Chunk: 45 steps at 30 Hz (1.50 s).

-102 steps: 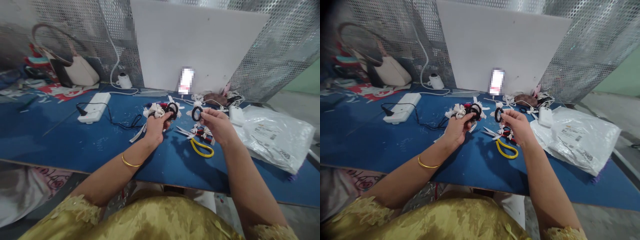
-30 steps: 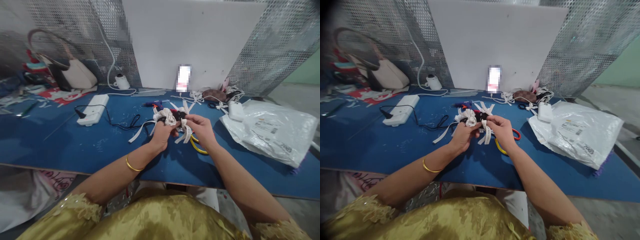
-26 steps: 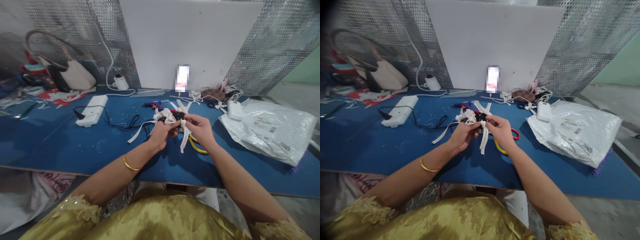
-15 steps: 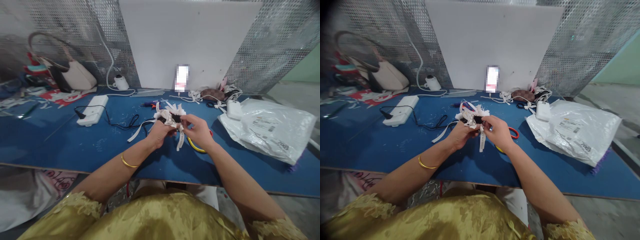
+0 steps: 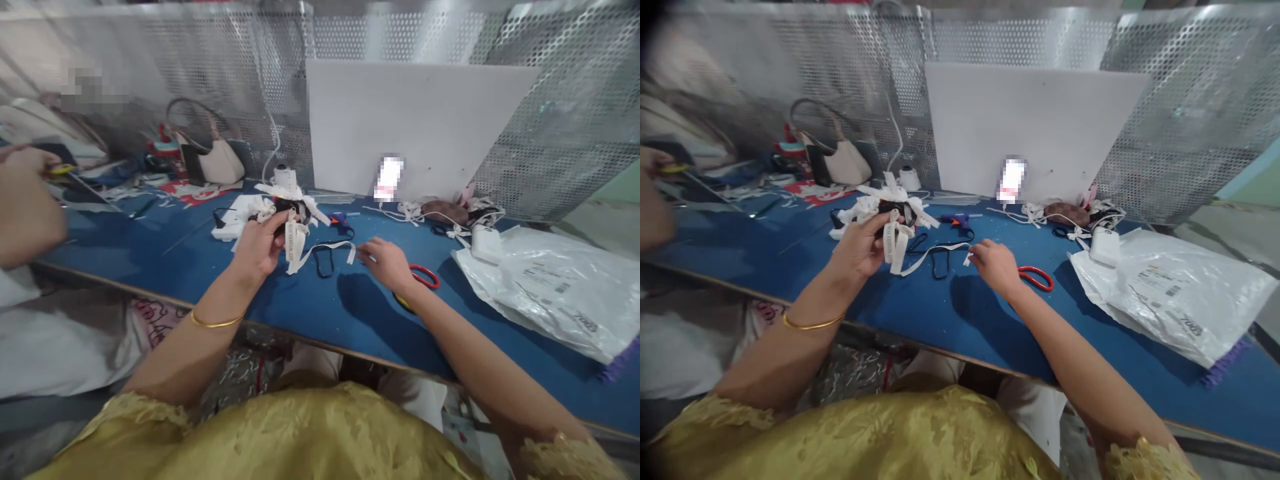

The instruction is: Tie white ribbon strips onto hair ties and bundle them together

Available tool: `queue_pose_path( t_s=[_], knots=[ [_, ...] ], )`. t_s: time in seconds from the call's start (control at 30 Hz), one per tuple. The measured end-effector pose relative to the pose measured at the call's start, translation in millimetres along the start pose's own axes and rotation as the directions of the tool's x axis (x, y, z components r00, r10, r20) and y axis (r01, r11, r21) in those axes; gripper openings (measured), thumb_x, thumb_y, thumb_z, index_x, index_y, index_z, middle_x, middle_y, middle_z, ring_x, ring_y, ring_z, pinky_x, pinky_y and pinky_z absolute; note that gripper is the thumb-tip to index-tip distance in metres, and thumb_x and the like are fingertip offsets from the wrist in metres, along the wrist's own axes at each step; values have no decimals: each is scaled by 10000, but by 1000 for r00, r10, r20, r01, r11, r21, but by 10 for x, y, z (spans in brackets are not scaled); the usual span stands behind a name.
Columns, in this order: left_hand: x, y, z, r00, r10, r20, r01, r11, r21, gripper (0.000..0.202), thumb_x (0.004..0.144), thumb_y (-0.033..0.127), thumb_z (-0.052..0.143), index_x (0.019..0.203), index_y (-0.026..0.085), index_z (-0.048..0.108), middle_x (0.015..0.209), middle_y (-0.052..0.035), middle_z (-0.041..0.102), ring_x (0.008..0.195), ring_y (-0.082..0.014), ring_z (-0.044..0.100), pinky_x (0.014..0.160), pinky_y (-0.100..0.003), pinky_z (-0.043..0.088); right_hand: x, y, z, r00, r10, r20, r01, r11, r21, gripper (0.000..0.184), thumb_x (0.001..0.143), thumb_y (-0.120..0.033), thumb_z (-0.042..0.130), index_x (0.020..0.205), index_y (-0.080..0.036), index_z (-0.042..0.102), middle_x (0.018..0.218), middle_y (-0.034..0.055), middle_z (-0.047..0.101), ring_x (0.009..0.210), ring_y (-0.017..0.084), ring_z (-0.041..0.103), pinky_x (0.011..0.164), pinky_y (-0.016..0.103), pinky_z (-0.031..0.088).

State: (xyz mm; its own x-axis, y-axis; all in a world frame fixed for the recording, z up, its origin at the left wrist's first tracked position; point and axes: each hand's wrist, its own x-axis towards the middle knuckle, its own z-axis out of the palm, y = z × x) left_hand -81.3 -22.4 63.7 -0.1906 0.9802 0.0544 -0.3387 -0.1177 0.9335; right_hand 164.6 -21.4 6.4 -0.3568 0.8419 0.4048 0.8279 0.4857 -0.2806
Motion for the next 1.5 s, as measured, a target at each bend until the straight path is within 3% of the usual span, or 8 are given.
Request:
queue_pose_path(
  t_s=[0.37, 0.53, 0.67, 0.77, 0.87, 0.93, 1.13, 1.5],
  knots=[
    [-374, -3, -450, 977, -147, -152, 140, 989, -54, 243, 513, 235, 768, 680, 85, 675, 498, 17, 574, 324, 11, 312, 332, -124, 243, 901, -693, 721, 963, -106, 247, 116, 993, -28, 233, 865, -162, 446, 909, -140, 673, 1041, 133, 616, 974, 223, 559, 813, 281, 379],
    [-358, -85, -411, 981, -164, -106, 163, 986, -13, 237, 517, 244, 777, 668, 98, 666, 454, 54, 507, 329, 11, 297, 340, -132, 223, 607, -377, 340, 985, 22, 172, -38, 995, 90, 336, 881, -138, 304, 1032, -135, 604, 838, 73, 651, 650, 136, 584, 599, 228, 412],
    [-224, -224, -99, 981, -190, -23, 190, 982, -11, 225, 533, 248, 769, 630, 90, 641, 456, 46, 495, 344, 0, 315, 347, -146, 225, 239, 98, -273, 895, 185, 405, -377, 799, 468, 264, 815, -341, 490, 773, -142, 659, 559, -11, 530, 402, 86, 382, 412, 208, 271],
    [-104, -380, 275, 980, -197, 20, 197, 980, -16, 242, 511, 243, 776, 609, 91, 614, 513, 13, 558, 352, -9, 343, 346, -163, 224, 42, 306, -689, 916, 400, 26, -378, 839, 393, 316, 815, -405, 492, 741, -156, 671, 509, -16, 477, 429, 104, 375, 445, 223, 251],
    [-29, -548, 656, 978, -203, 43, 204, 979, -13, 266, 495, 251, 785, 599, 99, 592, 526, 7, 572, 353, -15, 356, 346, -167, 218, -69, 309, -839, 787, 383, -484, -400, 914, 73, 309, 861, -372, 437, 825, -163, 661, 594, 34, 555, 534, 154, 465, 510, 248, 266],
    [-15, -656, 861, 974, -215, 74, 216, 976, 6, 281, 500, 272, 787, 590, 99, 585, 557, -5, 594, 349, -11, 351, 345, -166, 216, -118, 227, -762, 735, 316, -600, -436, 898, -62, 305, 894, -342, 391, 939, -154, 627, 653, 62, 586, 558, 167, 486, 519, 254, 251],
    [-76, -919, 1096, 967, -224, 123, 216, 974, 75, 331, 476, 304, 808, 507, 113, 540, 437, 18, 508, 331, -49, 386, 345, -185, 269, -173, 7, -286, 936, 148, -318, -231, 943, -240, 271, 919, -291, 371, 872, -206, 624, 866, 62, 616, 666, 153, 543, 529, 246, 260],
    [-82, -1021, 952, 913, -344, 219, 334, 939, 79, 269, 520, 260, 808, 599, 98, 608, 523, 6, 568, 381, -62, 474, 370, -174, 346, -111, 153, -22, 954, 235, -188, -139, 897, 419, 186, 808, -189, 479, 769, -183, 661, 789, 31, 610, 763, 156, 563, 700, 238, 402]
  ],
)
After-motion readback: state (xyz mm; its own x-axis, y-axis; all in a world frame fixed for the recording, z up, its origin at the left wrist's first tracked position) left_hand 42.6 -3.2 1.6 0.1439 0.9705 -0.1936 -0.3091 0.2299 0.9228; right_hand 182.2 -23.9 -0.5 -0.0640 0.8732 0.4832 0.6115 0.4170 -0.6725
